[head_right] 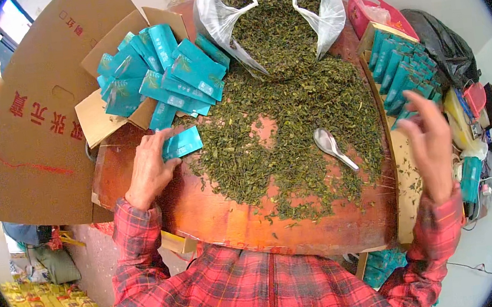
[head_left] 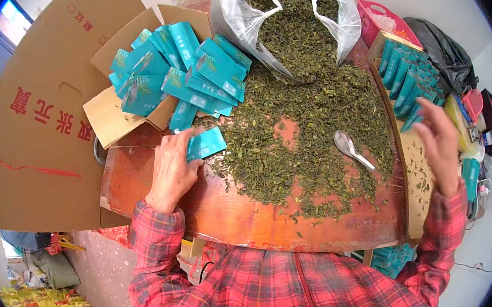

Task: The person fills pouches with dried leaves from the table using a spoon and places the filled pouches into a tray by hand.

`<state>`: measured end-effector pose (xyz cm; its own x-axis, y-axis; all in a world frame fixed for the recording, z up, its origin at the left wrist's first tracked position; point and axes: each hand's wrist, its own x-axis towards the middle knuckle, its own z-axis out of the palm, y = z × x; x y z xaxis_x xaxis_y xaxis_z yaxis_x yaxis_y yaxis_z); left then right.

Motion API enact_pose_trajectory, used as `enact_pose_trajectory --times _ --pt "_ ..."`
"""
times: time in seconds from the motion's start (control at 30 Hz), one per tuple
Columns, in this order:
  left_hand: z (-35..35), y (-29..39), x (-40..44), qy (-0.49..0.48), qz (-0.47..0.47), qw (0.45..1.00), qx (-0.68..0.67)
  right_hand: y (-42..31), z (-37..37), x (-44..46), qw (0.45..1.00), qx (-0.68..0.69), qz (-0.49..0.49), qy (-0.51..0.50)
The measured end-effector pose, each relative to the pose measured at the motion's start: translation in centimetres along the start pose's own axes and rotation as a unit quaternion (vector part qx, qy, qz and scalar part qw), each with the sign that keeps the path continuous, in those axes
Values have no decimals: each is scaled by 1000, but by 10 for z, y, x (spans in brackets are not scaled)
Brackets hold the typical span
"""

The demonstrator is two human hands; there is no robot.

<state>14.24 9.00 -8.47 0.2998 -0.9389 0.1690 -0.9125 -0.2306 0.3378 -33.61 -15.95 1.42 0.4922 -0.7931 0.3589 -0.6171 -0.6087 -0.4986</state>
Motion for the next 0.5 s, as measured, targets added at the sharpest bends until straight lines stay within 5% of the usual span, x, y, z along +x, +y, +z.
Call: enact_pose_trajectory --times 0.27,0.5 --pt "-15 43 1 64 86 994 -1 -149 133 -6 957 -21 -244 -155" --pt "-25 103 10 67 192 976 -76 -180 177 -6 941 -79 -317 -87"
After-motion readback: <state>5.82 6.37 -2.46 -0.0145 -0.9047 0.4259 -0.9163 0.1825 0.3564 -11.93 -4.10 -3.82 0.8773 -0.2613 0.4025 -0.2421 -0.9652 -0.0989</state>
